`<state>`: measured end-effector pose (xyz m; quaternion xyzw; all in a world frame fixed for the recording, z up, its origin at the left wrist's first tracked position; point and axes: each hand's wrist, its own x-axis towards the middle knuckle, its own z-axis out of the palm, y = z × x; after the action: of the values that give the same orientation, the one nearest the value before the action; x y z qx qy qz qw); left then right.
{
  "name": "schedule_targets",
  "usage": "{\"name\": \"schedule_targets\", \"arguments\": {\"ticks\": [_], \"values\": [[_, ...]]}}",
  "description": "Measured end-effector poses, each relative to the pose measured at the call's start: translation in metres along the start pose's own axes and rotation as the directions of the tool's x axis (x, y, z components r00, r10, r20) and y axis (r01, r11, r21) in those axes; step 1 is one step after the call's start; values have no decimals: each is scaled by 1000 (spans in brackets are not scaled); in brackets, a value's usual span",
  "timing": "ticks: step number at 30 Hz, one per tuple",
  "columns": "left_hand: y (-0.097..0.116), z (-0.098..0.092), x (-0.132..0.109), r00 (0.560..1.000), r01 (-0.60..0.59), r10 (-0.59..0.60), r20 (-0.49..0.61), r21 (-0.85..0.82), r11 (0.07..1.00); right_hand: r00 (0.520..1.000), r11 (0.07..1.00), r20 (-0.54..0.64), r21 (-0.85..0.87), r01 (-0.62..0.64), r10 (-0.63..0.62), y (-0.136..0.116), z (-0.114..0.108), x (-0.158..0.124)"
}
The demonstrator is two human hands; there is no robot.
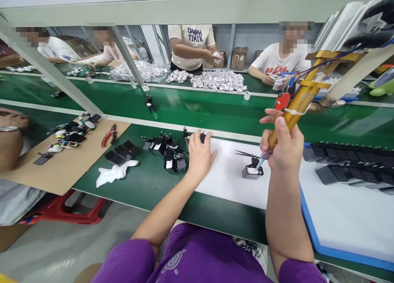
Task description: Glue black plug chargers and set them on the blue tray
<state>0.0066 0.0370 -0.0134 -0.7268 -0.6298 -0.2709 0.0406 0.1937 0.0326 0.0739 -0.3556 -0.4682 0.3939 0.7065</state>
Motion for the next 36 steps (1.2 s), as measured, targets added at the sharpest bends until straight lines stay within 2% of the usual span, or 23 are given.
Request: {"name": "schedule_targets", "arguments": {"ticks": [1, 3, 5, 7, 9, 12, 14, 16, 18, 21, 24, 26, 29, 33, 36], "values": [[-6, -2, 5, 998, 52, -53, 16, 67, 996, 1000, 1000, 1, -1, -5, 5, 0, 1, 0], [-12, -1, 16, 986, 101, -121, 117, 167, 981, 1000, 1000, -1, -3, -12, 12, -1, 2, -1], [-15, 3, 24, 956, 130, -184, 227, 234, 963, 1000, 1000, -3, -1, -15, 15, -2, 3, -2], [-16, 5, 28, 935, 123, -195, 295, 244, 962, 1000, 1000, -1, 6, -17, 17, -3, 3, -3], [-17, 2, 24, 935, 62, -117, 334, 171, 983, 1000, 1000, 16, 13, -27, 27, -2, 3, -4], [-18, -5, 4, 923, -94, 109, 369, -59, 994, 998, 998, 50, 38, -43, 41, -2, 3, -5], [-19, -8, -13, 892, -193, 259, 370, -207, 959, 997, 997, 63, 56, -43, 40, -2, 4, -6], [-20, -6, -31, 870, -276, 366, 330, -287, 917, 997, 997, 68, 57, -42, 38, -2, 5, -7], [-22, -1, -46, 880, -333, 402, 253, -274, 902, 997, 998, 70, 50, -42, 38, -3, 7, -8], [-26, 6, -63, 919, -353, 376, 117, -182, 918, 997, 998, 67, 51, -45, 42, -4, 9, -10], [-29, 9, -68, 952, -293, 304, 23, -208, 933, 997, 997, 62, 66, -45, 41, -5, 10, -10], [-30, 10, -65, 980, -185, 198, 15, -305, 934, 997, 996, 62, 77, -41, 36, -5, 10, -10], [-30, 13, -57, 991, -26, 79, 110, -418, 908, 997, 995, 68, 90, -41, 35, -5, 10, -10], [-26, 16, -54, 950, 51, 59, 307, -338, 940, 992, 988, 110, 140, -71, 56, -4, 13, -12], [-14, 11, -58, 925, 89, 35, 378, -306, 948, 989, 980, 132, 179, -89, 66, -4, 16, -14]]}}
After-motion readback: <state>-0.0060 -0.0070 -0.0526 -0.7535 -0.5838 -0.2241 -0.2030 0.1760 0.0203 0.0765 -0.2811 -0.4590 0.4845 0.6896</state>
